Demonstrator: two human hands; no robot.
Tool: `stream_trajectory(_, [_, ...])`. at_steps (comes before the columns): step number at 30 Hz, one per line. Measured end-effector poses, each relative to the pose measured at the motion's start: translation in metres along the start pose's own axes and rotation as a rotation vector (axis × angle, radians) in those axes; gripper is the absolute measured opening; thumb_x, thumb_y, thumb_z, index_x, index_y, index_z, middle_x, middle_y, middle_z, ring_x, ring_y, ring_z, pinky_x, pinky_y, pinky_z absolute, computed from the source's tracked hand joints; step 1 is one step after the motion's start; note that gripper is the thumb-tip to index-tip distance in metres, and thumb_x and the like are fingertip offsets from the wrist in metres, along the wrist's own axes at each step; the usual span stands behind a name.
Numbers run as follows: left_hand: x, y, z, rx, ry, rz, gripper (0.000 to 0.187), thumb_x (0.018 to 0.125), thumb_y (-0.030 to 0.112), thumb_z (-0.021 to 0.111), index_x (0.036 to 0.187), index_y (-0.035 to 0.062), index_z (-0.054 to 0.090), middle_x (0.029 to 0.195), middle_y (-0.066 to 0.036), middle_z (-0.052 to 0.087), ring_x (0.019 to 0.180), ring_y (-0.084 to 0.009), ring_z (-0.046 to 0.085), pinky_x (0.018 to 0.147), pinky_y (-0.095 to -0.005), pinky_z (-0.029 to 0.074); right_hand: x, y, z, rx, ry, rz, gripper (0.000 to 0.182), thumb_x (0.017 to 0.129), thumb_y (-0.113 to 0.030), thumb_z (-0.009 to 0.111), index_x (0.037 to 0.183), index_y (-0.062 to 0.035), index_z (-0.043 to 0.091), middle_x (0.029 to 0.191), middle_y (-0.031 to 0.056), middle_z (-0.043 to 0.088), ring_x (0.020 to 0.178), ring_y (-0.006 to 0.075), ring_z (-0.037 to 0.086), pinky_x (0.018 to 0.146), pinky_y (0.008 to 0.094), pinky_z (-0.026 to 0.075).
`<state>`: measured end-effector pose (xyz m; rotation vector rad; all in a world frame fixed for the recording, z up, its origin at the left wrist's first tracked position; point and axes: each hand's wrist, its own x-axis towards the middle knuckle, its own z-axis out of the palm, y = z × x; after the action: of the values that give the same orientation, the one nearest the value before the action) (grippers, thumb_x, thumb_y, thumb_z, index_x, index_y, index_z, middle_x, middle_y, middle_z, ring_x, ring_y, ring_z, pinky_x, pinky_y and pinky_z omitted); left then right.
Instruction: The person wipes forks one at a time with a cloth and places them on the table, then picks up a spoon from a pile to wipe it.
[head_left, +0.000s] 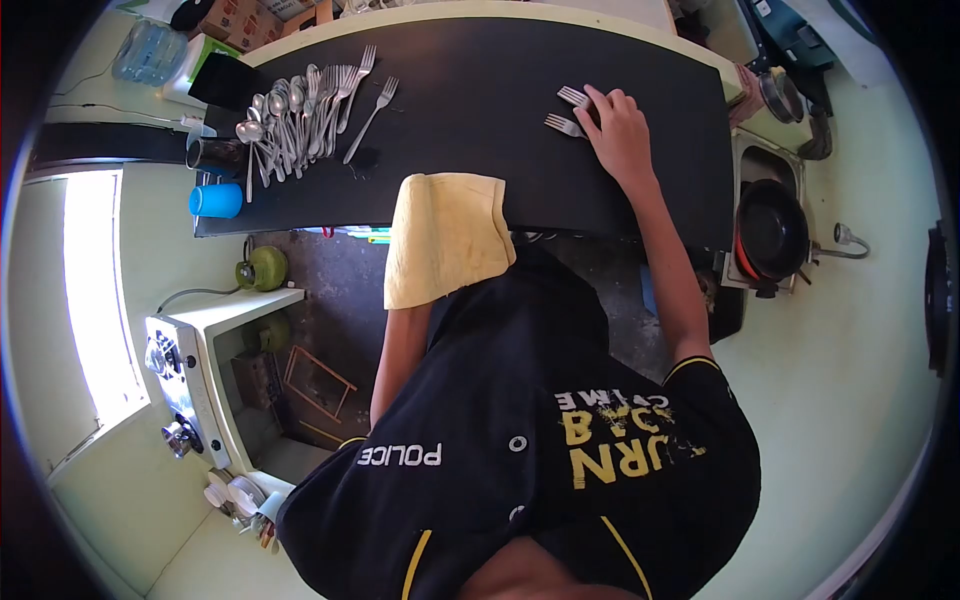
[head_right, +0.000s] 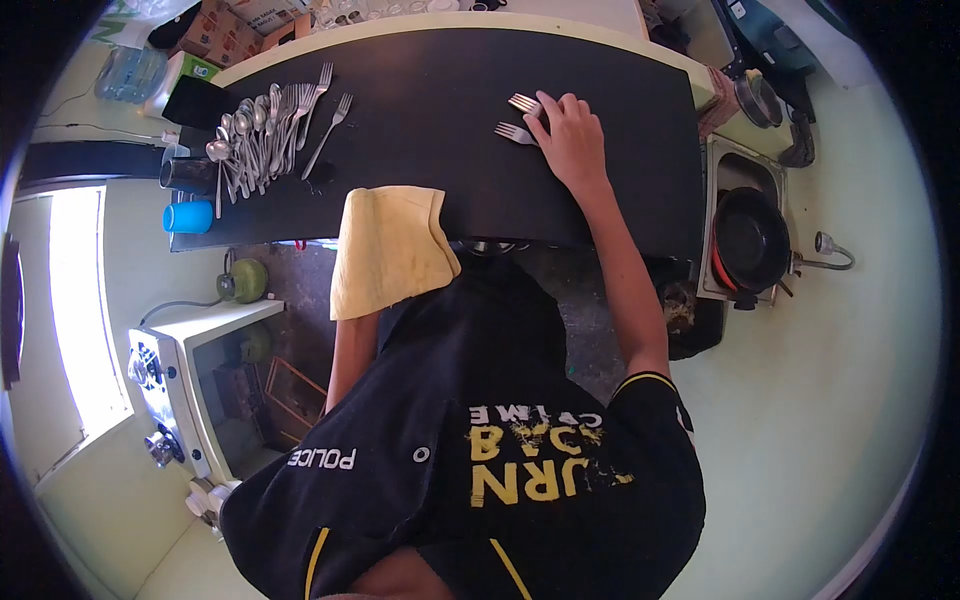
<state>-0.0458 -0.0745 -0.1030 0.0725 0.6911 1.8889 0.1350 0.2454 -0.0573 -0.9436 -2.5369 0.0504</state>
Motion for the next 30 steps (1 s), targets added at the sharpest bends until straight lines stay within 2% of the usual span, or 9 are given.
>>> stream_trajectory(3, [-0.001,-0.005,-0.021,-0.089,0.020,0.031,0.050,0.109,0.037,0.052,0.149,0.0078,0.048,0.147,-0.014,0.057,0.131,-0.0294,0.060,0.106,-0.0484,0.054,0.001,-0.023,-0.026,0.164,0.168,0.038,0.051,0.095,-0.036,0.070,0.137,-0.0087,0.064,0.113,0.0105,0.064,0.106,0.0295,0.061,0.095,0.0444,0.047])
stream_trajectory(6, [-0.003,-0.004,0.005,0.033,-0.007,0.084,0.050,0.109,0.036,0.051,0.150,0.0082,0.047,0.148,-0.013,0.055,0.133,-0.0293,0.058,0.108,-0.0480,0.052,0.000,-0.078,-0.059,0.436,0.212,-0.101,0.058,0.091,-0.033,0.071,0.143,-0.0100,0.059,0.130,0.0132,0.062,0.122,0.0344,0.056,0.105,0.0488,0.042])
stream_trajectory(10, [-0.003,-0.009,0.004,-0.010,-0.001,0.090,0.050,0.108,0.035,0.052,0.150,0.0083,0.046,0.149,-0.013,0.055,0.134,-0.0288,0.057,0.108,-0.0469,0.051,-0.032,-0.172,-0.067,0.467,-0.109,-0.345,0.070,0.095,-0.051,0.062,0.154,-0.0165,0.048,0.150,0.0209,0.049,0.146,0.0360,0.040,0.123,0.0618,0.019])
stream_trajectory(14, [-0.008,0.000,-0.003,-0.067,0.028,0.143,0.049,0.108,0.033,0.052,0.150,0.0084,0.046,0.149,-0.013,0.055,0.134,-0.0283,0.056,0.109,-0.0458,0.051,-0.048,-0.214,-0.043,0.565,-0.200,-0.418,0.076,0.097,-0.058,0.056,0.157,-0.0131,0.042,0.156,0.0226,0.044,0.150,0.0349,0.035,0.125,0.0595,0.014])
stream_trajectory(20, [-0.020,0.028,-0.013,-0.253,0.099,0.277,0.049,0.108,0.031,0.053,0.151,0.0086,0.045,0.149,-0.012,0.054,0.135,-0.0276,0.055,0.111,-0.0442,0.049,-0.046,-0.224,-0.055,0.648,-0.321,-0.630,0.079,0.097,-0.058,0.055,0.157,-0.0082,0.040,0.157,0.0217,0.043,0.151,0.0354,0.034,0.126,0.0545,0.017])
stream_trajectory(24, [-0.034,0.046,-0.014,-0.449,0.182,0.346,0.048,0.108,0.029,0.054,0.151,0.0087,0.044,0.149,-0.012,0.054,0.136,-0.0271,0.054,0.111,-0.0432,0.048,-0.054,-0.227,-0.059,0.788,-0.430,-0.730,0.077,0.097,-0.054,0.060,0.155,-0.0075,0.043,0.156,0.0187,0.046,0.150,0.0330,0.037,0.124,0.0502,0.025])
stream_trajectory(26, [-0.045,0.053,-0.020,-0.308,0.227,0.414,0.048,0.108,0.029,0.054,0.151,0.0087,0.044,0.149,-0.012,0.053,0.136,-0.0269,0.054,0.112,-0.0426,0.048,-0.055,-0.226,-0.058,0.908,-0.530,-0.747,0.073,0.096,-0.051,0.063,0.154,-0.0086,0.045,0.154,0.0173,0.048,0.147,0.0323,0.041,0.123,0.0474,0.029])
stream_trajectory(28, [-0.052,0.058,-0.034,0.254,0.315,0.507,0.048,0.109,0.029,0.051,0.151,0.0084,0.042,0.149,-0.012,0.053,0.137,-0.0273,0.053,0.112,-0.0427,0.047,-0.043,-0.216,-0.052,0.865,-0.800,-0.713,0.072,0.094,-0.043,0.068,0.155,-0.0120,0.046,0.156,0.0161,0.047,0.146,0.0309,0.042,0.122,0.0465,0.031])
stream_trajectory(30, [-0.062,0.060,-0.044,0.080,0.252,0.526,0.049,0.109,0.030,0.051,0.152,0.0084,0.040,0.150,-0.013,0.052,0.136,-0.0280,0.053,0.112,-0.0438,0.048,-0.039,-0.219,-0.049,0.905,-0.675,-0.661,0.061,0.092,-0.035,0.071,0.148,-0.0158,0.056,0.149,0.0146,0.054,0.139,0.0313,0.050,0.119,0.0470,0.035])
